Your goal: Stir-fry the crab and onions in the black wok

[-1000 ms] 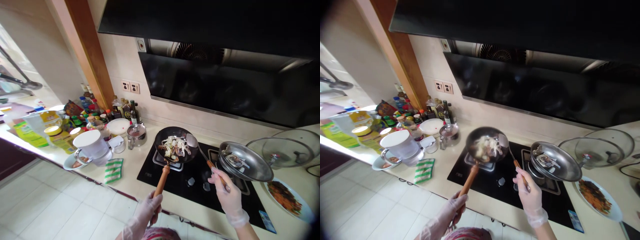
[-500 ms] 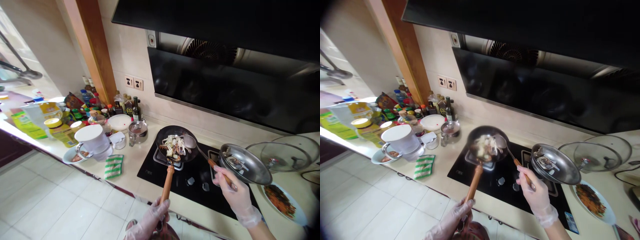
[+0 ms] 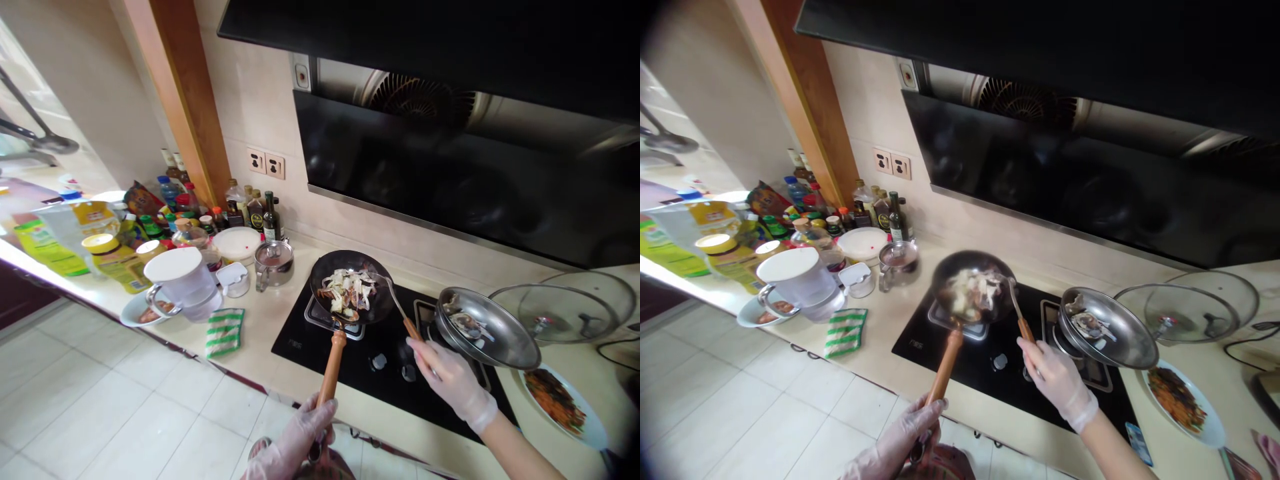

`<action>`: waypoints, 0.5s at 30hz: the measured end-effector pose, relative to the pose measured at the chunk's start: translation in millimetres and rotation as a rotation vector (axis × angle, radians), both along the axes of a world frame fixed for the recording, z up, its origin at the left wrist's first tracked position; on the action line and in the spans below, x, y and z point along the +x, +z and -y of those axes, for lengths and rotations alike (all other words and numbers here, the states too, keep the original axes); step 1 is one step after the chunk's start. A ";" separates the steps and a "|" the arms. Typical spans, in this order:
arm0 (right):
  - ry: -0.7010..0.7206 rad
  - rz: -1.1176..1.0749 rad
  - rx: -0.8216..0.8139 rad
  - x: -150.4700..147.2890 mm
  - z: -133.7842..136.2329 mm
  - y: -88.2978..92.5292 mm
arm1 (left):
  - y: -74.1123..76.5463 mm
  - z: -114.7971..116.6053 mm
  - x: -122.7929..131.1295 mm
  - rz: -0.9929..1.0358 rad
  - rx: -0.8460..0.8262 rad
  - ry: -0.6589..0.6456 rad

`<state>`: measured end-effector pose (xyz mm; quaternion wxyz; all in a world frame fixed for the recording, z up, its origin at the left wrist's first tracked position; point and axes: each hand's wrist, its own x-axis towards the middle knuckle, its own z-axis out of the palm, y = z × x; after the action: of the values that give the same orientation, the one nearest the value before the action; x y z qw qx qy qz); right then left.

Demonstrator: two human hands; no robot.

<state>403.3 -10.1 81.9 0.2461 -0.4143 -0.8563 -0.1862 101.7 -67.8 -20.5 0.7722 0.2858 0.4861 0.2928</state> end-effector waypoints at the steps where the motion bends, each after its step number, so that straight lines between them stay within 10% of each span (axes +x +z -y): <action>1: -0.001 -0.033 -0.002 3.3 -7.8 -0.1 | -0.5 -0.2 -0.1 -0.002 -0.002 0.001; 15: -0.065 -0.462 -0.098 1.0 -11.5 -11.3 | -16.4 -8.1 -1.8 -0.109 0.026 0.030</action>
<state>404.4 1.4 70.6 0.4091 -0.4847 -0.7713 -0.0526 99.8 -59.6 -36.9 0.7364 0.3037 0.5278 0.2947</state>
